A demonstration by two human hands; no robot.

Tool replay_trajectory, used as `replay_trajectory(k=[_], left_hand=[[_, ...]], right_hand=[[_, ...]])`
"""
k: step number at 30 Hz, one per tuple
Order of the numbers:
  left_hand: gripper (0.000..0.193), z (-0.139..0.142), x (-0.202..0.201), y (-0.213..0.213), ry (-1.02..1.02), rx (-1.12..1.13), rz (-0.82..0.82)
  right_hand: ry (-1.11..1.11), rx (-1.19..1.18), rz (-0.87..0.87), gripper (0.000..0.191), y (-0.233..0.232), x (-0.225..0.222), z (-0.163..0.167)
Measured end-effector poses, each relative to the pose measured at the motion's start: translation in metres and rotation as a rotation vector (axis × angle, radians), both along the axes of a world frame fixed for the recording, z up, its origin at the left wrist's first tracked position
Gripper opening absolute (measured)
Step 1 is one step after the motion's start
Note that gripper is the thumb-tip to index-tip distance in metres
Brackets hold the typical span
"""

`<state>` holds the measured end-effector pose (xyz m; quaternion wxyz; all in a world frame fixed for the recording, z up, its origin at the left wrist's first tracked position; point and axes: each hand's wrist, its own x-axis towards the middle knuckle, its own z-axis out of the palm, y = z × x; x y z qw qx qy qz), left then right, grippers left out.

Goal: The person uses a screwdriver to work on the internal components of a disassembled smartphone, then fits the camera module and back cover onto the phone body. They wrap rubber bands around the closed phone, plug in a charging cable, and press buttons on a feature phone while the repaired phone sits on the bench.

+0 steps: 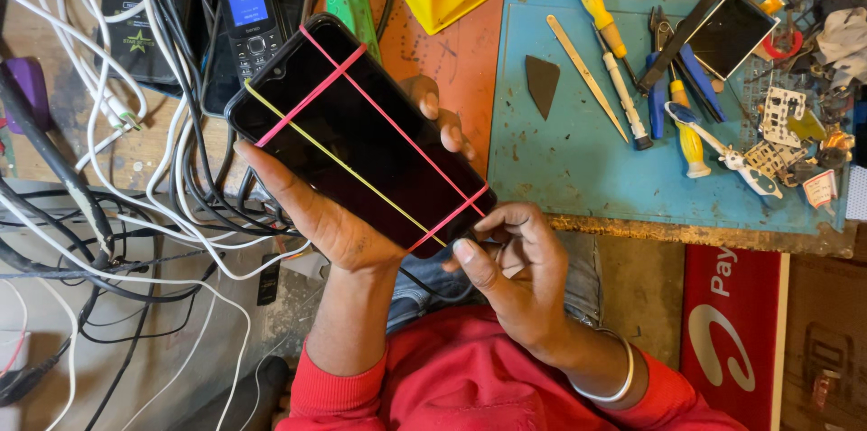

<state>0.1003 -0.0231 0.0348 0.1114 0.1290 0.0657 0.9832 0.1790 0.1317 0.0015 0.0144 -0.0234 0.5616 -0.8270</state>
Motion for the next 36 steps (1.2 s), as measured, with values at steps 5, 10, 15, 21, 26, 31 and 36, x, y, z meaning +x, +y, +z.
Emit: replay_trajectory(k=[5, 10, 15, 21, 26, 31, 36], left_hand=[[0.093, 0.000, 0.000, -0.002, 0.047, -0.015, -0.003], [0.096, -0.001, -0.001, -0.003, 0.083, -0.019, 0.004], [0.095, -0.002, -0.003, -0.004, 0.109, -0.040, 0.017], [0.095, 0.004, -0.005, -0.002, 0.039, -0.005, -0.024], [0.090, 0.007, -0.006, 0.006, -0.003, 0.009, 0.027], [0.088, 0.000, -0.009, 0.007, 0.000, -0.101, -0.058], [0.097, -0.014, -0.017, 0.016, -0.148, -0.154, -0.139]], right_hand=[[0.116, -0.022, -0.014, 0.018, 0.001, 0.001, 0.002], [0.186, -0.018, 0.044, 0.018, 0.005, 0.003, 0.005], [0.226, -0.039, 0.034, 0.017, 0.004, 0.003, -0.001], [0.209, -0.037, -0.024, 0.034, 0.008, 0.000, -0.004], [0.372, 0.140, -0.253, 0.045, 0.018, -0.014, -0.004], [0.499, 0.267, -0.427, 0.045, 0.036, -0.036, -0.004], [0.508, 0.301, -0.492, 0.044, 0.045, -0.052, -0.007]])
